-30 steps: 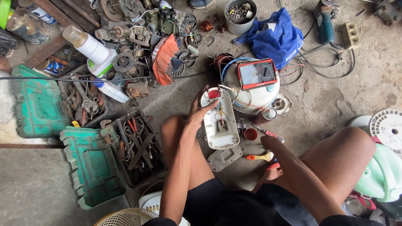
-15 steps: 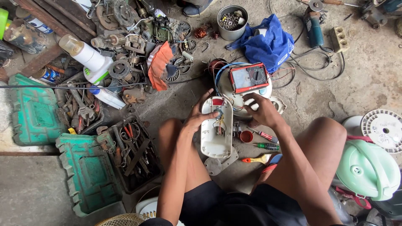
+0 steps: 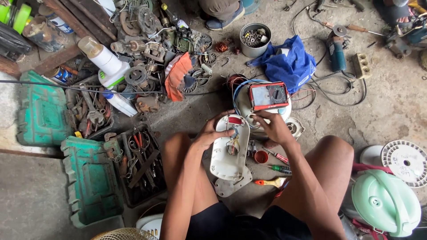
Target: Repairing the internal electrical components of a fan base using a multimeter and screwdriver.
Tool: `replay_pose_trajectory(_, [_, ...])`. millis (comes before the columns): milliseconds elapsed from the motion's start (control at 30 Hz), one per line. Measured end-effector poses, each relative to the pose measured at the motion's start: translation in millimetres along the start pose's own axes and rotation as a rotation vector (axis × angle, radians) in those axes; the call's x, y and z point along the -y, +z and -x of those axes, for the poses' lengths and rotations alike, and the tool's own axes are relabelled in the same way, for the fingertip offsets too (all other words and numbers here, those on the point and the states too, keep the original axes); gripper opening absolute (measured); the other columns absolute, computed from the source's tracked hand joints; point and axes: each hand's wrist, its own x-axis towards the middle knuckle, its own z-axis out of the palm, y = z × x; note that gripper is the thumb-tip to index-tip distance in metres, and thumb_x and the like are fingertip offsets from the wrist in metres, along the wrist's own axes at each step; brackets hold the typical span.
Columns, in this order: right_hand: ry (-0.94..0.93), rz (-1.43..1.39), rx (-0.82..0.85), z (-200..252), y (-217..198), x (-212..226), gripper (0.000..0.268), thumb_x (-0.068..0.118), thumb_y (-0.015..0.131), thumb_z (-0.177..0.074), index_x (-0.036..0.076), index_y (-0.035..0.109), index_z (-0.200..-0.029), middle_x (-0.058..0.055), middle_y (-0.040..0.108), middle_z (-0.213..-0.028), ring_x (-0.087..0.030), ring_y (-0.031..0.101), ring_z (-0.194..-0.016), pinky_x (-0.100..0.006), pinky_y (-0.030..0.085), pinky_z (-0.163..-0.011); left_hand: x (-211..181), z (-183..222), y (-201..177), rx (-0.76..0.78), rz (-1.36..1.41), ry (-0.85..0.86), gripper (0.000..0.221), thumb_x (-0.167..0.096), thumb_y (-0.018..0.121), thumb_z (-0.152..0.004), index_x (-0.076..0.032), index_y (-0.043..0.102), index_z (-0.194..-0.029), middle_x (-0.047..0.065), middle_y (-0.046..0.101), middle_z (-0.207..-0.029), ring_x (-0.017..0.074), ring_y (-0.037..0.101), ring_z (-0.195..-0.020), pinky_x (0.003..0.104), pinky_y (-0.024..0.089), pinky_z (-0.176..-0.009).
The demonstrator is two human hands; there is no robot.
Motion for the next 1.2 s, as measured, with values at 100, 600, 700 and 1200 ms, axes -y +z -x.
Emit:
replay_pose_trajectory(100, [-0.028, -0.022, -0.047, 3.5, -14.2, 1.8, 0.013, 0.017, 0.08, -0.114, 0.011, 0.091, -0.115, -0.01, 0.084, -0.081, -0.022, 0.078, -0.075, -0.042, 0.065, -0.082, 5.7, -0.6, -3.8, -0.238, -0.081, -0.142, 0.087, -0.02, 0.116, -0.072, -0.009, 0.08, -0.15, 0.007, 0.083, -0.129, 0.0191, 0.074, -0.119, 0.039, 0.062, -0.112])
replay_pose_trajectory(600, [-0.06, 0.007, 0.165, 0.7, 14.2, 16.8, 0.015, 0.017, 0.086, -0.102, 0.008, 0.091, -0.114, -0.022, 0.091, -0.108, -0.044, 0.088, -0.099, -0.054, 0.069, -0.092, -10.2, -26.4, 0.8, -0.683, 0.239, -0.441, 0.084, -0.035, 0.113, -0.08, 0.006, 0.077, -0.144, 0.022, 0.081, -0.133, 0.0291, 0.08, -0.124, 0.044, 0.065, -0.102])
replay_pose_trajectory(700, [0.094, 0.157, 0.305, -3.5, 9.7, 58.7, 0.021, 0.017, 0.082, -0.108, 0.012, 0.095, -0.124, -0.021, 0.089, -0.119, -0.035, 0.088, -0.1, -0.048, 0.072, -0.099, 19.3, -16.3, -1.4, -0.727, 0.381, -0.484, 0.083, -0.041, 0.108, -0.086, 0.004, 0.076, -0.149, 0.022, 0.08, -0.144, 0.0328, 0.078, -0.135, 0.045, 0.063, -0.11])
replay_pose_trajectory(1200, [0.009, -0.06, 0.261, 8.7, 48.5, 1.3, 0.021, 0.01, 0.073, -0.111, 0.005, 0.091, -0.121, -0.019, 0.082, -0.115, -0.024, 0.083, -0.06, -0.038, 0.071, -0.067, 105.7, -4.5, -32.8, -0.532, 0.677, -0.665, 0.097, -0.062, 0.101, -0.092, 0.001, 0.065, -0.158, 0.023, 0.074, -0.15, 0.0362, 0.07, -0.142, 0.05, 0.058, -0.122])
